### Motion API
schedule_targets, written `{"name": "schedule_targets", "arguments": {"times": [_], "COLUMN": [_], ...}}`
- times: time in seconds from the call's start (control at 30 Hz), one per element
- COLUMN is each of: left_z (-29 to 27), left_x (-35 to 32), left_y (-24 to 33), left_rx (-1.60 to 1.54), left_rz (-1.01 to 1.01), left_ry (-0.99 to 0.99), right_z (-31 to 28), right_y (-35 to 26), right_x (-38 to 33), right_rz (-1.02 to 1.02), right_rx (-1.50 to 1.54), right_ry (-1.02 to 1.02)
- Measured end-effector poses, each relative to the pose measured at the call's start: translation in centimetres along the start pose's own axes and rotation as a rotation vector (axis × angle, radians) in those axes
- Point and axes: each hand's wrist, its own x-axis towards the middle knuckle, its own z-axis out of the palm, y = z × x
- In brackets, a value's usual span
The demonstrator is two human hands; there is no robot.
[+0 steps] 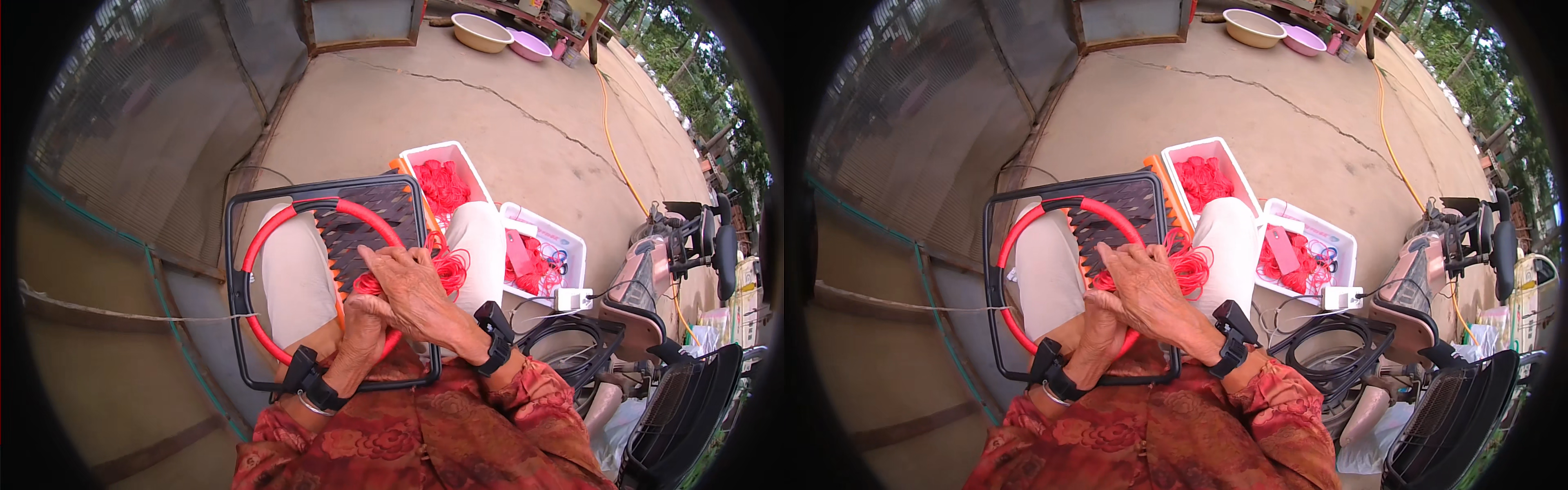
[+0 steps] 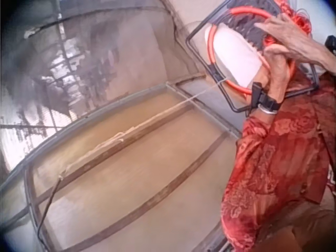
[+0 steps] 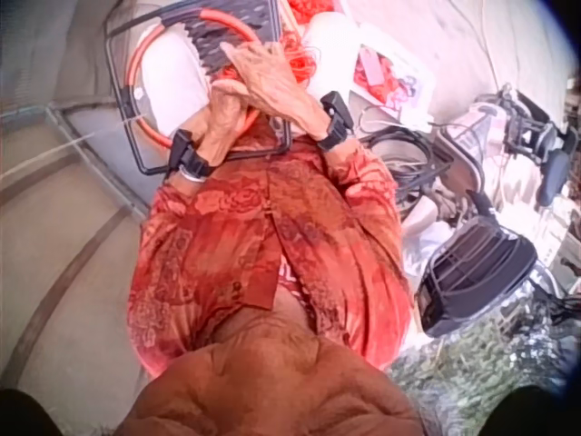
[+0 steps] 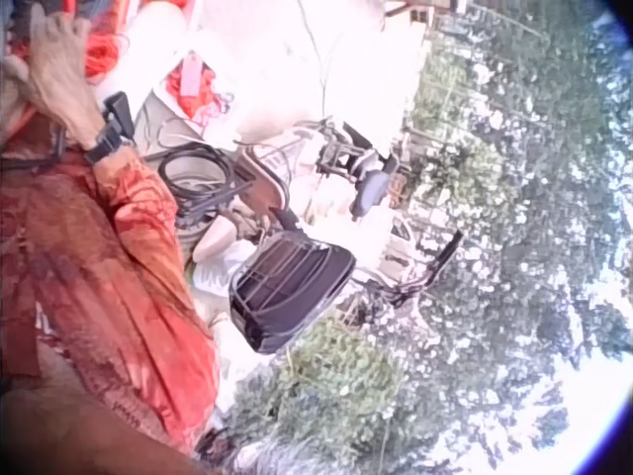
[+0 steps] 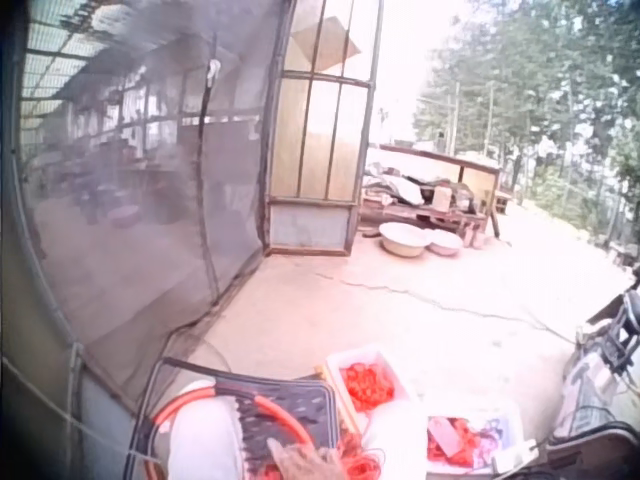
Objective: Winding a red ribbon or string around a black circular frame component.
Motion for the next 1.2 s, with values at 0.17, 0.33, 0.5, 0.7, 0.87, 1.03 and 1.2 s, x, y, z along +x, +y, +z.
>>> {"name": "schedule_targets", "arguments": {"times": [0.17, 0.33, 0.5, 0.7, 0.87, 1.03, 1.2], "left_z": [0.2, 0.6, 0.5, -0.4, -1.2, -0.8, -2.5], "left_x": [0.3, 0.4, 0.3, 0.6, 0.8, 0.8, 1.1], "left_y": [0.9, 1.7, 1.7, 1.2, 0.7, 0.9, 0.5], "left_rx": [0.029, -0.077, -0.058, -0.079, -0.125, -0.219, -0.317], "left_rz": [-0.105, -0.241, -0.220, -0.225, -0.338, -0.420, -0.458], "left_ry": [0.041, 0.061, 0.057, 0.075, 0.085, 0.089, -0.023], "right_z": [-2.4, -3.3, -1.7, 0.4, 0.6, 0.2, -0.9], "right_y": [0.2, 1.4, 0.8, 0.7, 2.1, 3.7, 4.5], "right_x": [-1.0, -6.9, -8.0, -9.3, -8.3, -7.8, -6.6], "right_rz": [-0.050, 0.376, 0.476, 0.622, 0.573, 0.556, 0.518], "right_rx": [0.219, 0.431, 0.411, 0.512, 0.703, 0.947, 0.813], "right_ry": [0.331, 0.294, 0.422, 0.488, 0.410, 0.239, -0.041]}}
